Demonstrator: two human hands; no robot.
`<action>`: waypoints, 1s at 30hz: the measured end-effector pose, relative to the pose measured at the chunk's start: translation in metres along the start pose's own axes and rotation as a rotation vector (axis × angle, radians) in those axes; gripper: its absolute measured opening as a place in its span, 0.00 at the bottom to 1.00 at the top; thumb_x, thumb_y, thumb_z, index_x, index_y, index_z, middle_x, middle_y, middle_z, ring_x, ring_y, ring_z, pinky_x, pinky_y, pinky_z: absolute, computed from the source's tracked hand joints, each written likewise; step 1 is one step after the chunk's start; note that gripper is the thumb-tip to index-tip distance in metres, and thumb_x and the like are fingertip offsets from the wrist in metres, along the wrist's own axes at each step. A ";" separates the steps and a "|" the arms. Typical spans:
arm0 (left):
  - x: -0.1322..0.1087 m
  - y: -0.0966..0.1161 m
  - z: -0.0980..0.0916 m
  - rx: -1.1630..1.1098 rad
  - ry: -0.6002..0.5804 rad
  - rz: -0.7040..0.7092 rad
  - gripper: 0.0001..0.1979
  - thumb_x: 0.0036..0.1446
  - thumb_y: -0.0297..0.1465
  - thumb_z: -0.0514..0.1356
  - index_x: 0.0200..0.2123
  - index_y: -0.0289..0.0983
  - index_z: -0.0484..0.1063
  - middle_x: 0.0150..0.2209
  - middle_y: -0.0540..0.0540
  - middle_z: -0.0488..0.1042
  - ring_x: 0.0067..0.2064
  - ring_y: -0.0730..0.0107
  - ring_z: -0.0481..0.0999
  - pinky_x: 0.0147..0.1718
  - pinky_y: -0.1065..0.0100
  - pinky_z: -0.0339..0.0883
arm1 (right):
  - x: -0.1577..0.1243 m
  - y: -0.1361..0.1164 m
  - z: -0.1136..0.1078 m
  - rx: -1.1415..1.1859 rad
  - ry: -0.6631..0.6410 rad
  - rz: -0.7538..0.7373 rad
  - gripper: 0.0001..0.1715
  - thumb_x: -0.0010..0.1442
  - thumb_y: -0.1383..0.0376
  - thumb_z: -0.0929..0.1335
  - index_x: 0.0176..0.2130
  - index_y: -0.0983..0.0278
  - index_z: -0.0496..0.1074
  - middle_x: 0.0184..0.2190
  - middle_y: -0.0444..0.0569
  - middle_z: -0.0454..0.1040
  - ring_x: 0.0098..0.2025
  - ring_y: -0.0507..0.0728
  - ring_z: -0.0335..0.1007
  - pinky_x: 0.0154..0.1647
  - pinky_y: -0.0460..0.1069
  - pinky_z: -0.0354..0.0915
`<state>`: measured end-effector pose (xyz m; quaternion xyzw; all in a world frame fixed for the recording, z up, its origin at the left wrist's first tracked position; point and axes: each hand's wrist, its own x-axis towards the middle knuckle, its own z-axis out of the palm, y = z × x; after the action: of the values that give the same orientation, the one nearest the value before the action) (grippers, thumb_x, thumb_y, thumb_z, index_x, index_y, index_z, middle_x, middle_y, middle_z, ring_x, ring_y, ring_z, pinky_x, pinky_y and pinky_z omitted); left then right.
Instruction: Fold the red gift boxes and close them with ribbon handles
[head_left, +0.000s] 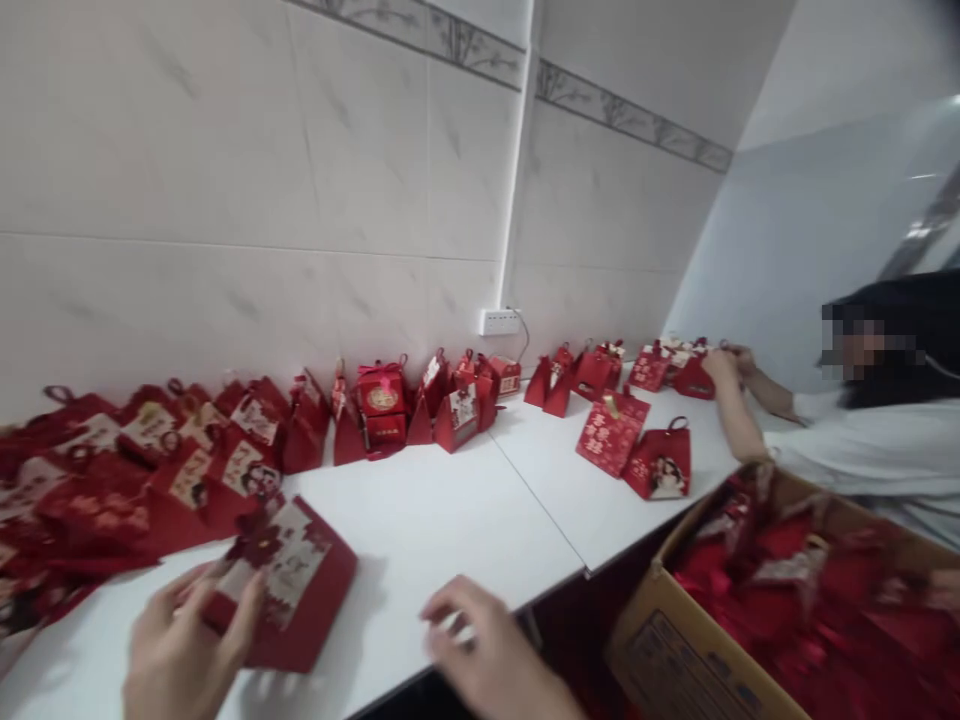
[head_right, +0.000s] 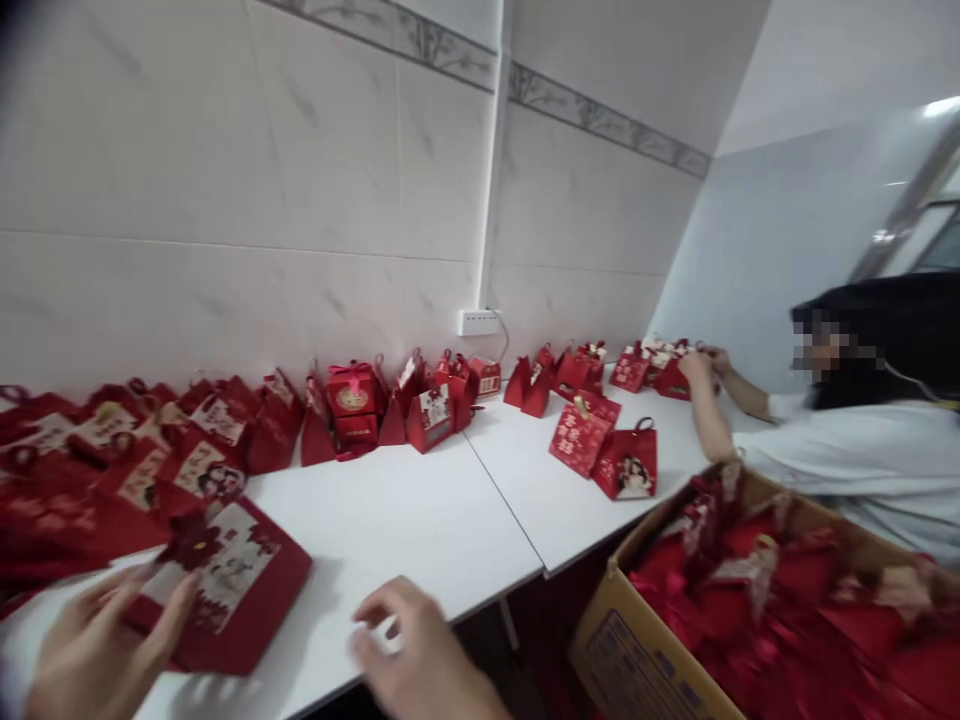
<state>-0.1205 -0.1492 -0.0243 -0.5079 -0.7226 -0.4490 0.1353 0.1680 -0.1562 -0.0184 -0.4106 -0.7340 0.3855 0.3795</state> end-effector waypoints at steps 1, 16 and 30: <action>-0.010 0.019 0.012 -0.044 0.005 0.063 0.15 0.49 0.47 0.51 0.33 0.45 0.68 0.40 0.40 0.71 0.41 0.47 0.72 0.45 0.44 0.69 | 0.001 0.009 0.022 -0.056 -0.053 0.068 0.21 0.55 0.59 0.69 0.49 0.59 0.71 0.50 0.52 0.71 0.49 0.60 0.72 0.50 0.54 0.69; -0.075 0.221 0.137 -0.582 -0.671 0.467 0.35 0.56 0.30 0.52 0.66 0.34 0.42 0.67 0.38 0.51 0.67 0.58 0.51 0.64 0.52 0.52 | 0.022 0.158 -0.032 -0.721 0.860 -0.111 0.42 0.64 0.63 0.58 0.68 0.58 0.28 0.63 0.64 0.49 0.63 0.70 0.54 0.52 0.68 0.66; -0.119 0.326 0.294 -0.738 -1.122 0.175 0.43 0.53 0.27 0.53 0.66 0.20 0.34 0.69 0.32 0.28 0.69 0.60 0.27 0.67 0.61 0.31 | 0.031 0.253 -0.125 -0.818 1.023 0.382 0.32 0.61 0.72 0.50 0.63 0.78 0.51 0.66 0.74 0.38 0.68 0.74 0.37 0.58 0.67 0.58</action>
<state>0.2884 0.0360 -0.0994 -0.7337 -0.4387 -0.3223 -0.4066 0.3437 -0.0041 -0.1812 -0.7741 -0.4633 -0.1054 0.4184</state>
